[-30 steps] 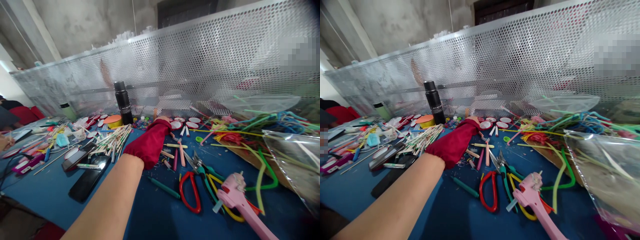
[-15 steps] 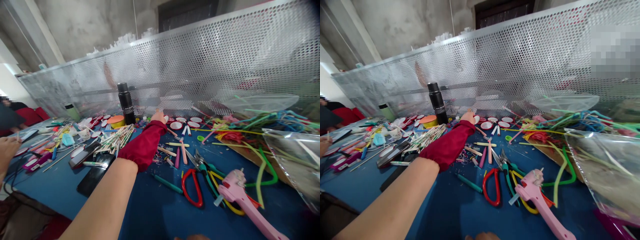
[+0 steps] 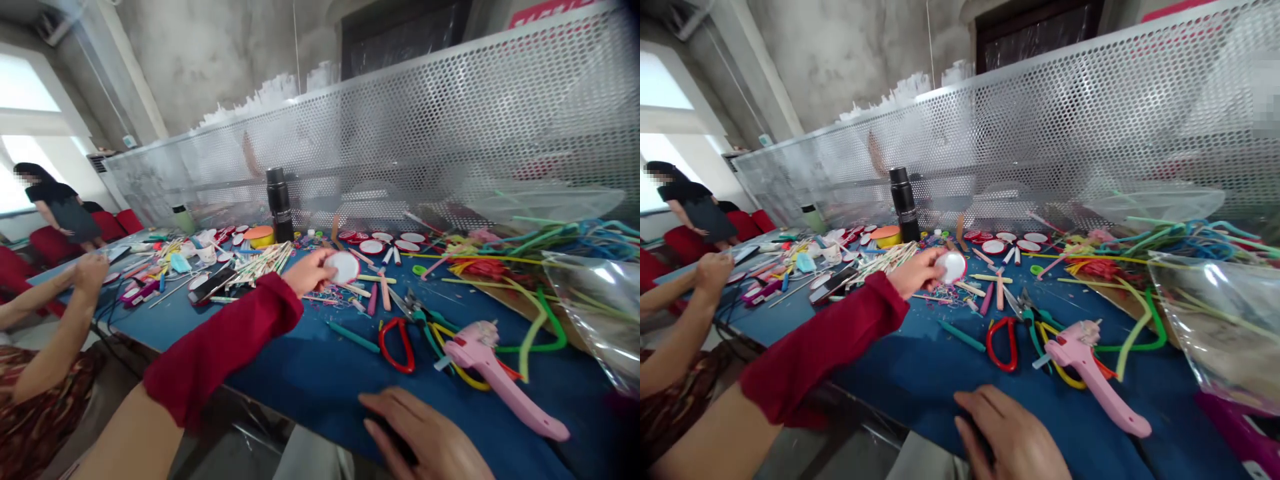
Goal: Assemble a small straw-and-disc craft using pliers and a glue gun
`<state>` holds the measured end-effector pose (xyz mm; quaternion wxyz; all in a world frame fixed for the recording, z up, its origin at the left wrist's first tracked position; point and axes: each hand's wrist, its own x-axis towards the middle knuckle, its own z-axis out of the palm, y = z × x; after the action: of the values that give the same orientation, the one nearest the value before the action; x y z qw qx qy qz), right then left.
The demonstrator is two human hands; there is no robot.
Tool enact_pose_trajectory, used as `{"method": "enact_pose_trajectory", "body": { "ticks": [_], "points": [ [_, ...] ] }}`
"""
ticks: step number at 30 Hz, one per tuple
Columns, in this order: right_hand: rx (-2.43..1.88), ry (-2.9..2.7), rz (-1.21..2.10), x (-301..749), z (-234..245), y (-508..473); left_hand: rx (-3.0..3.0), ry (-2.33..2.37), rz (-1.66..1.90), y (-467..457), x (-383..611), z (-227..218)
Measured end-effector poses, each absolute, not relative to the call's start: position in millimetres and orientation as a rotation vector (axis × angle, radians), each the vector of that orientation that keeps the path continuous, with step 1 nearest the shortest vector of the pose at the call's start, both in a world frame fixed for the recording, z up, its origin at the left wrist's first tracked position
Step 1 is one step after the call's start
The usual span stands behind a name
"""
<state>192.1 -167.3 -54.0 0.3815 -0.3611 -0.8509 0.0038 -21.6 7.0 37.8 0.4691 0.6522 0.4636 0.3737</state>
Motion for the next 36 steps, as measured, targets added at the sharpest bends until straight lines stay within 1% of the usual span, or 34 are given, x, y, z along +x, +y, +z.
{"method": "enact_pose_trajectory", "body": {
  "ticks": [3, 6, 11, 14, 18, 21, 26, 30, 36],
  "points": [
    [-1.059, -2.063, 0.069, 188.9, -35.0, -162.4, 1.693, 1.192, 0.786, -46.8, -26.5, 11.8],
    [-1.203, -1.97, 0.069, 184.4, -23.7, -147.6, 1.912, 1.196, 0.681, -76.2, -22.0, -1.2],
    [-1.351, -2.046, 0.05, 178.7, -28.8, -113.2, 2.204, 1.352, 0.712, -83.8, -10.1, -0.6],
    [-1.473, -2.117, 0.178, 179.9, -36.3, -95.0, 2.328, 1.437, 0.792, -76.7, -3.6, -3.5],
    [-1.454, -2.115, 0.112, 184.1, -36.5, -78.6, 2.449, 1.349, 0.748, -64.3, 3.7, -10.7],
    [-1.376, -2.125, 0.123, 184.1, -30.7, -72.8, 2.449, 1.384, 0.737, -58.3, 5.3, -15.7],
    [-1.32, -2.054, 0.257, 177.9, -31.0, -70.6, 2.367, 1.409, 0.925, -58.3, 3.3, -26.1],
    [-1.272, -1.95, 0.244, 177.7, -39.1, -74.4, 2.292, 1.275, 1.05, -62.4, 4.1, -29.7],
    [-1.274, -1.912, 0.225, 175.4, -37.7, -87.0, 2.236, 1.359, 1.1, -65.6, 4.5, -27.4]
  ]
}}
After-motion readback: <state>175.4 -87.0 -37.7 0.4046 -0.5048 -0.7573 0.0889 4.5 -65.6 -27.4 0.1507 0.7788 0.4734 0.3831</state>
